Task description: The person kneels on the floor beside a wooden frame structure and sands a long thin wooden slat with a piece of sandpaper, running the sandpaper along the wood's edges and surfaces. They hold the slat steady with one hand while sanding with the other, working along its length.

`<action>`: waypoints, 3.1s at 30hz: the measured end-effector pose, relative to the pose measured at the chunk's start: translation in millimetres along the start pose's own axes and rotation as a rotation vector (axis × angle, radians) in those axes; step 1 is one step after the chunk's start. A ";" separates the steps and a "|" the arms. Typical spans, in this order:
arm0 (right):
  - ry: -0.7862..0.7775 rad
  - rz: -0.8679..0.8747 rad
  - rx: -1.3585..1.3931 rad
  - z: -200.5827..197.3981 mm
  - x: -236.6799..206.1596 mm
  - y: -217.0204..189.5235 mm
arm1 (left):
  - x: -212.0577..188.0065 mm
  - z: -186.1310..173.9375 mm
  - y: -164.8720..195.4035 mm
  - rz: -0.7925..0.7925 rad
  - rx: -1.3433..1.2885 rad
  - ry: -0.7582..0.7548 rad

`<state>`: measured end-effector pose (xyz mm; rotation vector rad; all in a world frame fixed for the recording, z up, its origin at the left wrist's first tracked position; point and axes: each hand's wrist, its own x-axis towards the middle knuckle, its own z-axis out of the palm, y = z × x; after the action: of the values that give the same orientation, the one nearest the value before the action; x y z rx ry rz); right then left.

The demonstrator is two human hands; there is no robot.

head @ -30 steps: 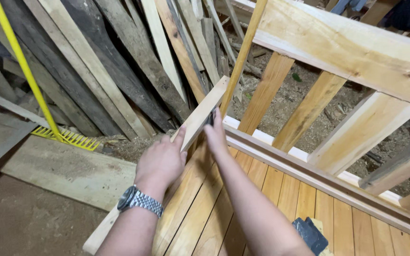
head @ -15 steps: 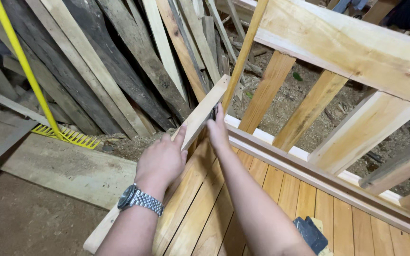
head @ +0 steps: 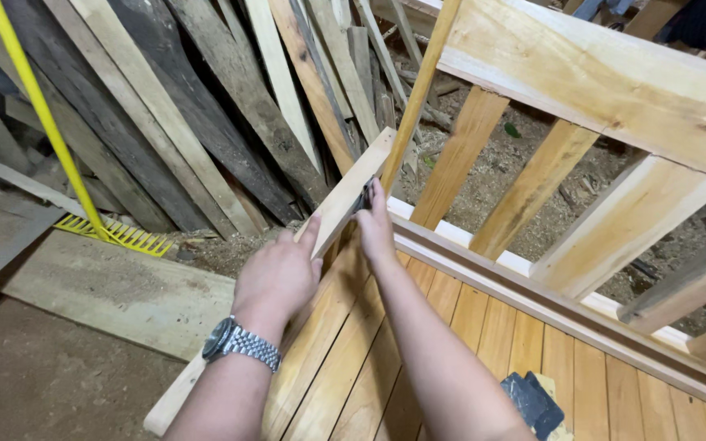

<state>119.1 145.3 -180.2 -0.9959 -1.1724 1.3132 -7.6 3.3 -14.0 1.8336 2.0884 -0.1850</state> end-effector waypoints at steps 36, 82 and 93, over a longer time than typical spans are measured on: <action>-0.064 -0.206 -0.282 0.3 -39.0 15.1 | 6.8 8.0 -0.9 0.025 0.007 0.059; -0.069 0.042 -0.008 -51.8 28.6 33.3 | 2.5 7.0 2.2 0.031 -0.012 0.044; -0.060 -0.100 0.090 -35.4 61.1 49.7 | 4.1 8.4 -1.2 0.020 -0.011 0.052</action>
<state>139.7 211.8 -231.2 -0.8277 -1.1828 1.3124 -7.7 4.2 -23.3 1.8713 2.1006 -0.1209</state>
